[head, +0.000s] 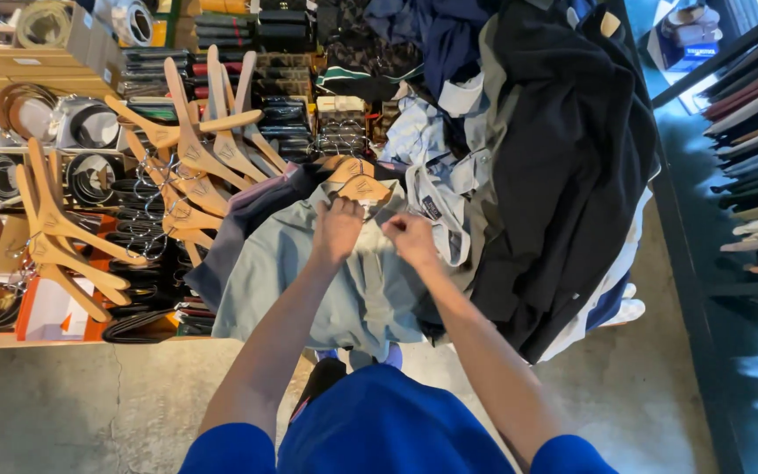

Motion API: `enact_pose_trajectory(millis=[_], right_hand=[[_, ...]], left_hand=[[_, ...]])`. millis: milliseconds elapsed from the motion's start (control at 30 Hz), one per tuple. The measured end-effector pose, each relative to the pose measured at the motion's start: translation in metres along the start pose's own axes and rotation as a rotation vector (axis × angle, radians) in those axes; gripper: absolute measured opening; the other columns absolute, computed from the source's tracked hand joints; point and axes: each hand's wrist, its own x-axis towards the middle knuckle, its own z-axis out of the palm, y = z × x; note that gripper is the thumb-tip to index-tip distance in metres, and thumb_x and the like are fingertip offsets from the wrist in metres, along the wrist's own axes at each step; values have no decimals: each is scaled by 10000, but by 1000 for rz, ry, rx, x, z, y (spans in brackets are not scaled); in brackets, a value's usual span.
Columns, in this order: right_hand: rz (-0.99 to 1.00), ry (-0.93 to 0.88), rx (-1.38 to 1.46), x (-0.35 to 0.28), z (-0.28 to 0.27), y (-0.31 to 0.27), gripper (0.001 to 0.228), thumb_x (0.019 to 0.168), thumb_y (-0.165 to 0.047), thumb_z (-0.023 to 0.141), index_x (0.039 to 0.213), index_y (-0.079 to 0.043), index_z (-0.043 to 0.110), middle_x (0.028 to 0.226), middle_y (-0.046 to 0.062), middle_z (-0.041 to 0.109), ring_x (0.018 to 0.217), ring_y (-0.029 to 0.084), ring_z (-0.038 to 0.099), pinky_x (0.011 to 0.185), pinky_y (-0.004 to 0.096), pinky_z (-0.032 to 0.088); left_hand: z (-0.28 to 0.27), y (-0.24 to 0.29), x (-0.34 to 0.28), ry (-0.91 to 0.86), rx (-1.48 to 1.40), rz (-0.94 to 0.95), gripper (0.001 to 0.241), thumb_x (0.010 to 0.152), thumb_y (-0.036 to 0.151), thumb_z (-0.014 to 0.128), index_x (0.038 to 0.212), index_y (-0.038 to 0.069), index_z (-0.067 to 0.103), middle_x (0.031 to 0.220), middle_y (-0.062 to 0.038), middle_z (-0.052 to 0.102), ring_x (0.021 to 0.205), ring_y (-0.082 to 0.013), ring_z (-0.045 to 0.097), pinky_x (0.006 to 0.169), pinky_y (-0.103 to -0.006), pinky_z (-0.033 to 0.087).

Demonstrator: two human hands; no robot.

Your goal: The person removes a bundle of clothes on hangers from a rack and walks to a table. They then proceed to hang several items, including a grey sweatshirt, a dark jacket, a black shirt, and a pink shirt, onto wooden hangers one by one.

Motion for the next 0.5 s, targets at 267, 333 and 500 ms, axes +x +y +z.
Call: enact_pose_trajectory(millis=[267, 333, 500], right_hand=[[448, -82, 452, -22, 43, -6, 257, 936, -283, 734, 898, -29, 726, 755, 12, 685, 607, 95, 619, 502, 261, 521], [490, -85, 506, -25, 46, -10, 256, 939, -281, 734, 895, -29, 723, 749, 14, 678, 599, 101, 614, 494, 266, 518], [432, 28, 571, -29, 53, 6, 122, 911, -144, 706, 897, -24, 719, 750, 40, 679, 569, 112, 594, 484, 259, 505]], left_hand=[[-27, -9, -19, -102, -193, -42, 120, 837, 152, 659, 927, 155, 737, 1025, -57, 721, 1077, -239, 644, 928, -523, 395], [-31, -6, -26, -102, -265, -46, 108, 841, 165, 661, 914, 165, 740, 1021, -57, 720, 1082, -247, 643, 920, -514, 391], [-44, 5, -36, -71, -448, -160, 153, 815, 244, 680, 934, 184, 754, 998, -36, 719, 1065, -245, 639, 937, -532, 360]])
